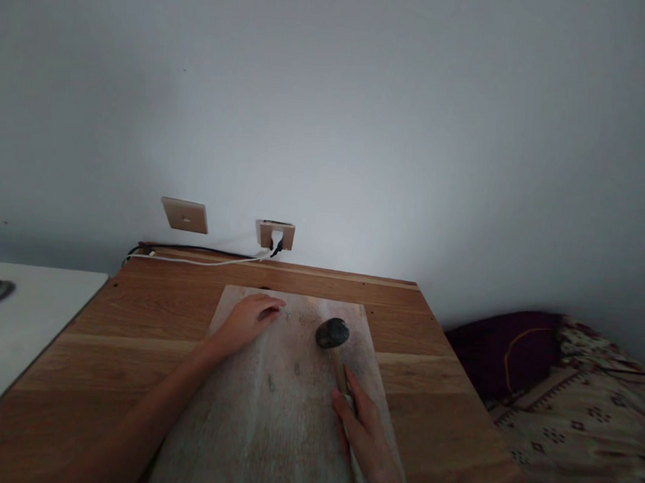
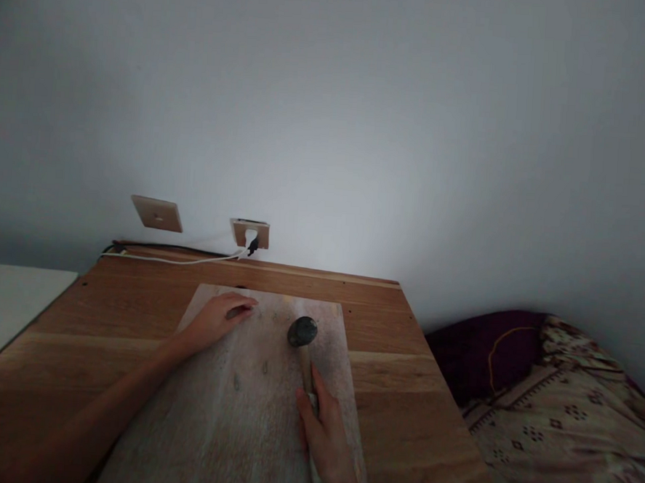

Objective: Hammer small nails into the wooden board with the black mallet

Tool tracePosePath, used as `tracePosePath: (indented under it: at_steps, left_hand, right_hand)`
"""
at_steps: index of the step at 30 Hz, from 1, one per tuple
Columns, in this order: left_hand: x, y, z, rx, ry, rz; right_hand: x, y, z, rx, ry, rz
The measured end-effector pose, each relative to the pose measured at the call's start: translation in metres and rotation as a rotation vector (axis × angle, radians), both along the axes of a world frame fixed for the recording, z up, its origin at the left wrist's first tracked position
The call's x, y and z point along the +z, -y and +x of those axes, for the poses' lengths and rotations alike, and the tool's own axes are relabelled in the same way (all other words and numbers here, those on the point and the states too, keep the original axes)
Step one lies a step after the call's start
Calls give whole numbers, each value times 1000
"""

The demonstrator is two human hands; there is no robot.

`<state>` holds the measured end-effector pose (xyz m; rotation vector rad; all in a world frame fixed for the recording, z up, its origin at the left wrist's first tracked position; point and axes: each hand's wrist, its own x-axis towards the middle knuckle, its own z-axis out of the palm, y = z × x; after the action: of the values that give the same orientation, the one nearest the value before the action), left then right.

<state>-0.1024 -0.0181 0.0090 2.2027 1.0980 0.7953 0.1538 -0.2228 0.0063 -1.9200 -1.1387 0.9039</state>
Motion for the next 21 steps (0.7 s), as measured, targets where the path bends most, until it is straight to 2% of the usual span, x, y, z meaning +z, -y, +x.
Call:
tracePosePath:
  at_steps: [3,10,15,21]
  left_hand:
    - [-5,1,1,-15,-29,32]
    - [3,3,1,4,-37,41]
    - [3,5,1,-8,-74,94]
    - [1,4,2,-26,-133,119]
  right_hand:
    - [0,0,-1,-1,-9,21]
    - [5,-2,-2,16,-28,60]
    - [5,-2,-2,56,-101,-45]
    - [5,-1,0,9,-14,59]
